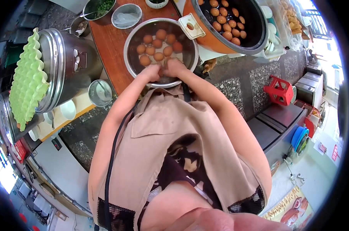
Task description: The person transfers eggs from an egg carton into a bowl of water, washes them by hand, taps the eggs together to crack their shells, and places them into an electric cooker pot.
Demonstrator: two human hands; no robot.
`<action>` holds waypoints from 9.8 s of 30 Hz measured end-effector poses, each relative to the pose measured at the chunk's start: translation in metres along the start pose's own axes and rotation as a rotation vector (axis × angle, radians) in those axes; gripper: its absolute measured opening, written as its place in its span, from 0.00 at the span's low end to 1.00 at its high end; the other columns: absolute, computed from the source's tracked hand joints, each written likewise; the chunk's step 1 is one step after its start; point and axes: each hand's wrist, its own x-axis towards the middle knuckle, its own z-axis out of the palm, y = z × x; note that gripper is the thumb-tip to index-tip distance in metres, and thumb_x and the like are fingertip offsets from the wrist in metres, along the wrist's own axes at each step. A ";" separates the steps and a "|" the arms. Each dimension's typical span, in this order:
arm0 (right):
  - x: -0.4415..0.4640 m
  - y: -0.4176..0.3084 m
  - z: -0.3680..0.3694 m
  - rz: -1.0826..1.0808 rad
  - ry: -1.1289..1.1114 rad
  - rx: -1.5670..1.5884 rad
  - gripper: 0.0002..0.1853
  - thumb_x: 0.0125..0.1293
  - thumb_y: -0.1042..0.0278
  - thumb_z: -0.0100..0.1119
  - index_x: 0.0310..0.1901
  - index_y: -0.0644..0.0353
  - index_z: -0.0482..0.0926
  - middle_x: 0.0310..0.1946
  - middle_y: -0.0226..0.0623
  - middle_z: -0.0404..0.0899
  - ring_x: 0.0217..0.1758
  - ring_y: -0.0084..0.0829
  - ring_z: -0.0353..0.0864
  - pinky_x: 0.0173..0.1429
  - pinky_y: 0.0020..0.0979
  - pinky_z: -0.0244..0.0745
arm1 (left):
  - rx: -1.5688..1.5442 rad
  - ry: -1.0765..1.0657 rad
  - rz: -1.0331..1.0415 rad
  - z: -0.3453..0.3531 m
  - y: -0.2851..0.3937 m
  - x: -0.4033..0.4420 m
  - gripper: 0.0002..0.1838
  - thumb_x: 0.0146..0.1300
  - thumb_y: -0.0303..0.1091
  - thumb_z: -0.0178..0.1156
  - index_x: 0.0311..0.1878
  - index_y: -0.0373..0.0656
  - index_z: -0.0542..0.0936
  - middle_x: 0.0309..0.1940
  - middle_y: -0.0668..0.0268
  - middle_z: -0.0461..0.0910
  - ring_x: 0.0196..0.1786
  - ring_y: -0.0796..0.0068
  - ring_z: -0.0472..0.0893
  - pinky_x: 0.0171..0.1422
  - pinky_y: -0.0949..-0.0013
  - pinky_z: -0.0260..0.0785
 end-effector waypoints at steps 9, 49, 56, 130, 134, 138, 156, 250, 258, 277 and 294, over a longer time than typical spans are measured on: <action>0.015 0.016 0.021 -0.140 0.106 0.096 0.14 0.54 0.63 0.53 0.33 0.67 0.80 0.35 0.57 0.79 0.49 0.53 0.77 0.53 0.45 0.73 | 0.168 0.262 -0.063 0.015 0.006 0.003 0.13 0.54 0.38 0.53 0.32 0.43 0.84 0.36 0.50 0.82 0.43 0.53 0.82 0.49 0.54 0.74; -0.077 0.032 -0.233 -0.112 0.501 0.987 0.20 0.53 0.60 0.68 0.46 0.62 0.81 0.30 0.32 0.82 0.30 0.21 0.80 0.33 0.24 0.76 | 0.111 0.868 0.040 0.003 0.044 0.033 0.31 0.50 0.32 0.64 0.60 0.44 0.67 0.58 0.50 0.63 0.58 0.44 0.65 0.60 0.57 0.66; 0.029 0.104 -0.264 -0.091 0.667 -0.123 0.23 0.50 0.52 0.66 0.48 0.52 0.80 0.41 0.41 0.82 0.45 0.42 0.81 0.50 0.39 0.76 | 0.304 0.743 0.009 0.030 0.029 0.064 0.28 0.53 0.26 0.56 0.60 0.50 0.69 0.58 0.52 0.66 0.55 0.47 0.71 0.52 0.55 0.72; 0.003 -0.001 -0.004 0.074 -0.005 0.119 0.22 0.54 0.58 0.58 0.46 0.65 0.80 0.48 0.57 0.76 0.54 0.52 0.76 0.57 0.43 0.72 | 0.080 0.382 -0.118 0.016 0.016 0.001 0.11 0.52 0.33 0.54 0.36 0.44 0.83 0.37 0.50 0.82 0.44 0.52 0.81 0.50 0.53 0.73; 0.017 0.018 0.012 -0.112 0.038 -0.085 0.16 0.55 0.66 0.57 0.44 0.65 0.80 0.49 0.55 0.76 0.53 0.53 0.76 0.57 0.44 0.72 | 0.107 0.360 -0.031 0.020 0.003 0.007 0.11 0.54 0.30 0.53 0.37 0.48 0.83 0.38 0.51 0.81 0.44 0.51 0.81 0.49 0.51 0.73; 0.022 0.025 0.027 -0.096 0.251 -0.193 0.12 0.52 0.68 0.55 0.36 0.63 0.82 0.33 0.56 0.80 0.48 0.52 0.78 0.52 0.47 0.73 | 0.206 0.613 -0.063 0.034 0.005 0.011 0.12 0.55 0.28 0.52 0.39 0.49 0.83 0.39 0.51 0.81 0.45 0.51 0.80 0.49 0.51 0.73; -0.012 -0.014 -0.027 0.104 -0.490 1.602 0.26 0.63 0.41 0.56 0.51 0.55 0.73 0.35 0.36 0.80 0.29 0.28 0.80 0.29 0.25 0.77 | -1.498 0.720 0.040 0.005 0.019 0.007 0.17 0.71 0.41 0.44 0.40 0.38 0.78 0.33 0.63 0.79 0.41 0.74 0.77 0.47 0.71 0.70; 0.029 0.025 0.010 -0.160 0.146 0.057 0.13 0.59 0.64 0.50 0.42 0.57 0.81 0.43 0.54 0.79 0.51 0.48 0.78 0.54 0.44 0.73 | 0.195 0.376 -0.047 0.011 -0.008 0.014 0.10 0.56 0.34 0.55 0.35 0.42 0.83 0.50 0.51 0.76 0.45 0.47 0.79 0.50 0.53 0.73; 0.027 0.021 -0.003 0.168 0.302 0.289 0.11 0.53 0.66 0.57 0.38 0.58 0.79 0.37 0.54 0.80 0.45 0.53 0.79 0.49 0.48 0.74 | 0.363 0.345 -0.008 0.019 -0.015 0.016 0.16 0.55 0.28 0.54 0.49 0.44 0.78 0.62 0.52 0.65 0.45 0.44 0.79 0.51 0.51 0.72; 0.034 0.030 0.006 -0.058 0.368 0.194 0.18 0.55 0.70 0.53 0.49 0.64 0.73 0.40 0.57 0.79 0.50 0.51 0.78 0.54 0.43 0.74 | -0.029 0.402 0.163 0.014 -0.030 0.029 0.22 0.44 0.23 0.62 0.47 0.42 0.74 0.52 0.45 0.66 0.58 0.42 0.65 0.59 0.54 0.64; 0.048 0.029 0.027 -0.054 0.221 0.051 0.15 0.53 0.70 0.56 0.44 0.58 0.80 0.52 0.57 0.71 0.55 0.48 0.75 0.56 0.42 0.72 | 0.248 0.559 0.029 0.012 -0.027 0.022 0.12 0.52 0.26 0.58 0.41 0.41 0.78 0.42 0.49 0.76 0.43 0.42 0.77 0.47 0.51 0.71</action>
